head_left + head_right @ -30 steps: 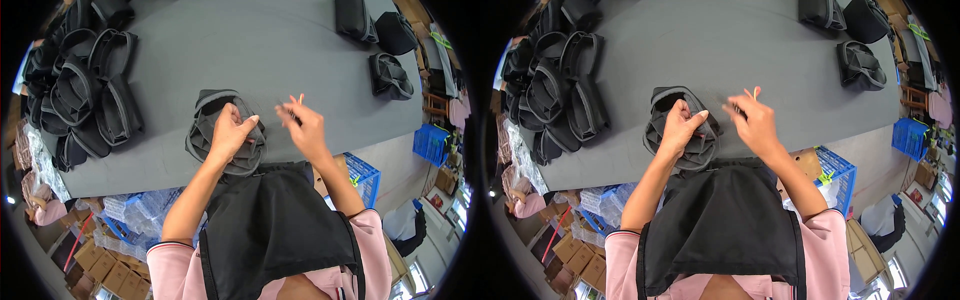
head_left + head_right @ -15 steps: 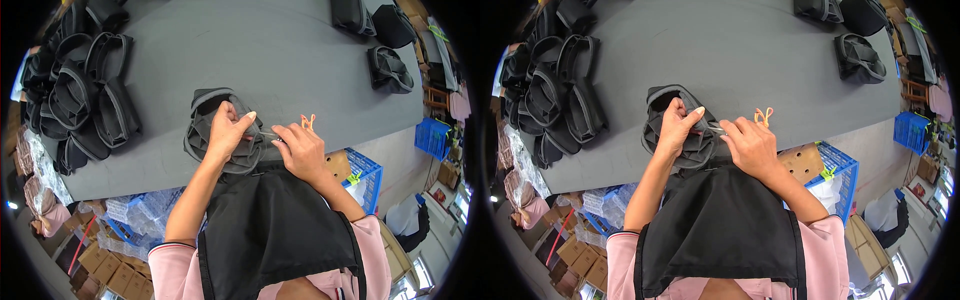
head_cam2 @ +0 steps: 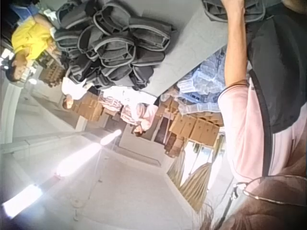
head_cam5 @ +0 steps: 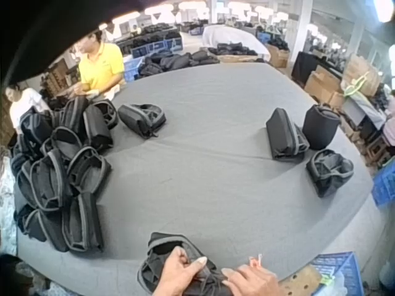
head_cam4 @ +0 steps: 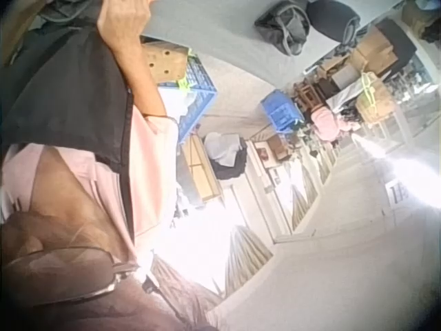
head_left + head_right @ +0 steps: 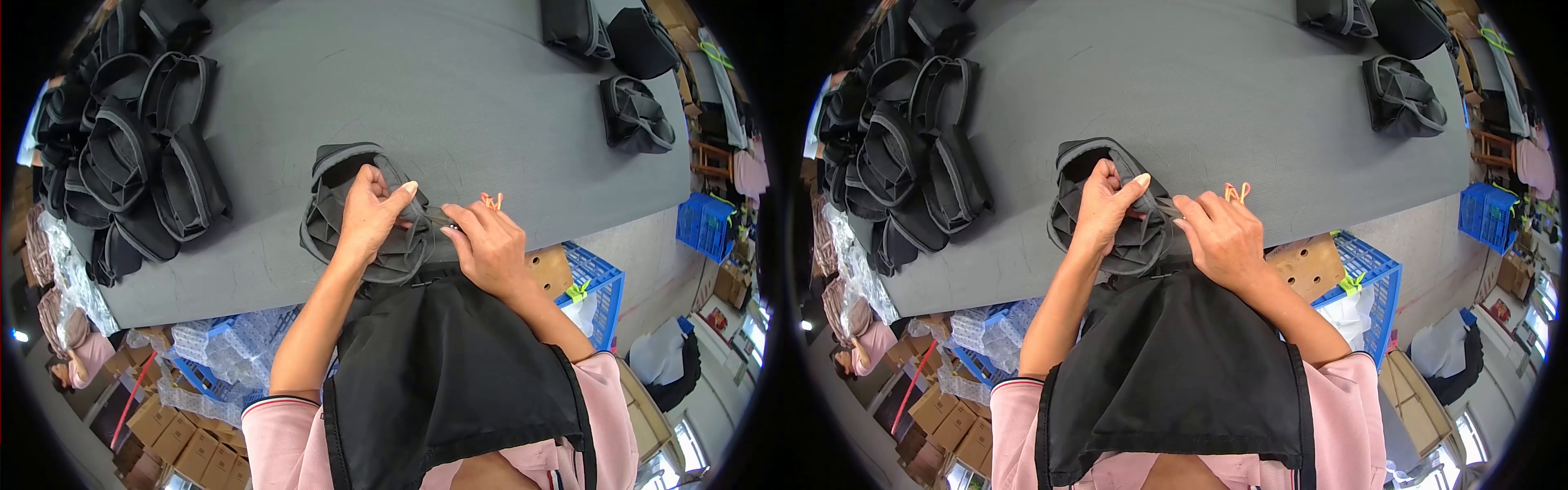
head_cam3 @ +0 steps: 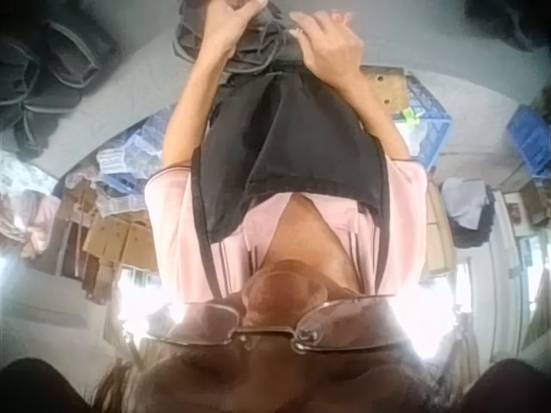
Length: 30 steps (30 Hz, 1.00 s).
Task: Trimming loose threads from black fabric bags using small snips at a factory workstation.
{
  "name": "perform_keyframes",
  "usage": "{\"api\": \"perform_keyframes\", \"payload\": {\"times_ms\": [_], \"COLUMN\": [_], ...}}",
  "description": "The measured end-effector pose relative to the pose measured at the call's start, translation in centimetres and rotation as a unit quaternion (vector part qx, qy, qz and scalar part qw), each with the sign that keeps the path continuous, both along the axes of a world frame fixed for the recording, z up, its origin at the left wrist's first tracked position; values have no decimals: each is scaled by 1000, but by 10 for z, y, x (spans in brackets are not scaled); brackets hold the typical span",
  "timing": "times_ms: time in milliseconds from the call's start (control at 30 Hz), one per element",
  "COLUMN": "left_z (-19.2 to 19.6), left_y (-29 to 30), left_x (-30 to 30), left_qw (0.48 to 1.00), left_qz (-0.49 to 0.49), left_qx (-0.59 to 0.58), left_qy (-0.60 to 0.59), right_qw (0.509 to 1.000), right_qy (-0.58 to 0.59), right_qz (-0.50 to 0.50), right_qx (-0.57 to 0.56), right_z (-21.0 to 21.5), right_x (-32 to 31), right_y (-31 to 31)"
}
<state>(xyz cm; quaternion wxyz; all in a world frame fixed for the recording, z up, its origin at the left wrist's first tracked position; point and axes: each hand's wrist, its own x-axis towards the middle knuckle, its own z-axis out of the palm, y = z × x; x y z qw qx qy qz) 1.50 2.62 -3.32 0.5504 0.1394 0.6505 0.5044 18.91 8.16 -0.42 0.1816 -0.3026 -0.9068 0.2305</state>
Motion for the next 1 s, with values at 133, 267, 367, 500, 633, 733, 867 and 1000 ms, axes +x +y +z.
{"api": "perform_keyframes", "payload": {"times_ms": [133, 267, 367, 500, 633, 733, 867, 1000], "left_z": [5, 3, 1, 2, 2, 4, 4, 5], "left_y": [4, 3, 2, 2, 2, 3, 2, 2], "left_x": [-1, -1, -1, 0, 0, -1, 0, -2], "left_qw": [1000, 1000, 1000, 1000, 1000, 1000, 1000, 1000], "left_qz": [-1, 3, 1, 0, 0, 2, 1, 1], "left_qx": [5, 3, 5, 4, 1, -2, -6, -12], "left_qy": [-5, -8, -9, -11, -8, -11, -4, -7], "right_qw": [998, 998, 997, 997, 997, 995, 993, 993], "right_qy": [48, 44, 54, 52, 58, 70, 94, 88], "right_qz": [-24, -42, -45, -42, -47, -55, -57, -56], "right_qx": [-26, -32, -33, -26, -28, -47, -37, -63], "right_z": [-2, -6, -8, -7, -8, -10, -13, -11], "right_x": [1, 0, 1, 2, 0, 0, 2, 0], "right_y": [-1, -6, -8, -9, -10, -11, -10, -10]}}
